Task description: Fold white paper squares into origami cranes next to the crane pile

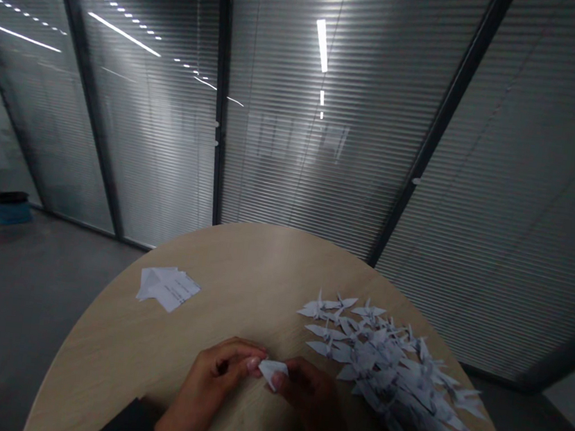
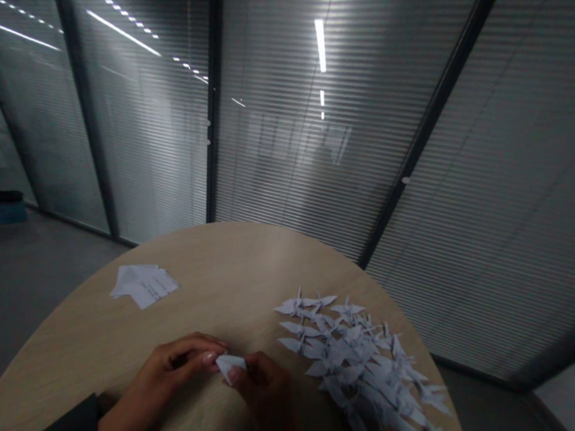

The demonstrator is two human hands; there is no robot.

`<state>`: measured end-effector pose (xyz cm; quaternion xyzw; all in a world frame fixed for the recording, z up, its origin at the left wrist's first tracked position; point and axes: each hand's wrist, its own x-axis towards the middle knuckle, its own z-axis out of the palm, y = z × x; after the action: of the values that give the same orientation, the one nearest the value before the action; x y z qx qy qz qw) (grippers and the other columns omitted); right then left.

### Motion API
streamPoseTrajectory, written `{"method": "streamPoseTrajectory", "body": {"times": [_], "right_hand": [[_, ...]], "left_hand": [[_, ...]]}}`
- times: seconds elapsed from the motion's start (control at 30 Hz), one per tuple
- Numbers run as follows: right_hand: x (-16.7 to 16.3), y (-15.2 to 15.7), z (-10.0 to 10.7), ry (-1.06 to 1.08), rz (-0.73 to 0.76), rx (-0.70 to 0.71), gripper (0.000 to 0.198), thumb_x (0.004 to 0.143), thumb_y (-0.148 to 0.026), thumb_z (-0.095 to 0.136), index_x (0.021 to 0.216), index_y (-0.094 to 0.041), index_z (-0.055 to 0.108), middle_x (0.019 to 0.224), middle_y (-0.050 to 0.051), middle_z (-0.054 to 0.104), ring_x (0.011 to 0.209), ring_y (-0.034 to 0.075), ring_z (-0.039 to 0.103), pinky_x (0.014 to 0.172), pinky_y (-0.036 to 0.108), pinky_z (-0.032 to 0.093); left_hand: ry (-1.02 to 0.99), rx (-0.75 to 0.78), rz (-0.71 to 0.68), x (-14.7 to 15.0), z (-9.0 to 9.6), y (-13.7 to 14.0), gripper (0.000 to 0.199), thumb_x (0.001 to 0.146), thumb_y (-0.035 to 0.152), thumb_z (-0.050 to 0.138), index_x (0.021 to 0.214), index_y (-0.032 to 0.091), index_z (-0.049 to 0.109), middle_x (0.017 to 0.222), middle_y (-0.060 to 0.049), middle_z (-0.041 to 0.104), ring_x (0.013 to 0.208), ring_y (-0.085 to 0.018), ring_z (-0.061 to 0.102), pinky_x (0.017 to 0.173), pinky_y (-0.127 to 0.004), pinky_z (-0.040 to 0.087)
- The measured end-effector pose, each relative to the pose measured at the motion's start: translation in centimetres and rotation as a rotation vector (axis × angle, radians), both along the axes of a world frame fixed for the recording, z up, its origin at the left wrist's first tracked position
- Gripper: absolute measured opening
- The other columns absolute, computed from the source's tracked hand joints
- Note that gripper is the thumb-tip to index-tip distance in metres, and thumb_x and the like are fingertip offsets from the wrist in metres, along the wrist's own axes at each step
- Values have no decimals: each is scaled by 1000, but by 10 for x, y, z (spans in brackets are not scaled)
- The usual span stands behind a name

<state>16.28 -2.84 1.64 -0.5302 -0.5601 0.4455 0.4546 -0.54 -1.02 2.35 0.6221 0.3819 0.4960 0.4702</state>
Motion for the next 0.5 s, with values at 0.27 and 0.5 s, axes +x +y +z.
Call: {"method": "streamPoseTrajectory", "body": {"times": [0.27,0.5], "right_hand": [[4,1,3,95,90,-11,30,66,-48,64,59,-19,62,60,-1,66,64,18,61,64,26,45],[1,-3,8,134,139,-37,31,66,-49,64,58,-19,61,60,0,66,65,18,62,65,26,45]], "left_hand": [[-54,-88,-17,-2,-3,0,17,62,33,77,72,19,75,77,-6,73,72,-19,68,66,-27,53],[-30,-50,-34,-2,0,-1,15,64,34,75,66,19,75,73,-7,73,70,-19,67,65,-28,51]]}}
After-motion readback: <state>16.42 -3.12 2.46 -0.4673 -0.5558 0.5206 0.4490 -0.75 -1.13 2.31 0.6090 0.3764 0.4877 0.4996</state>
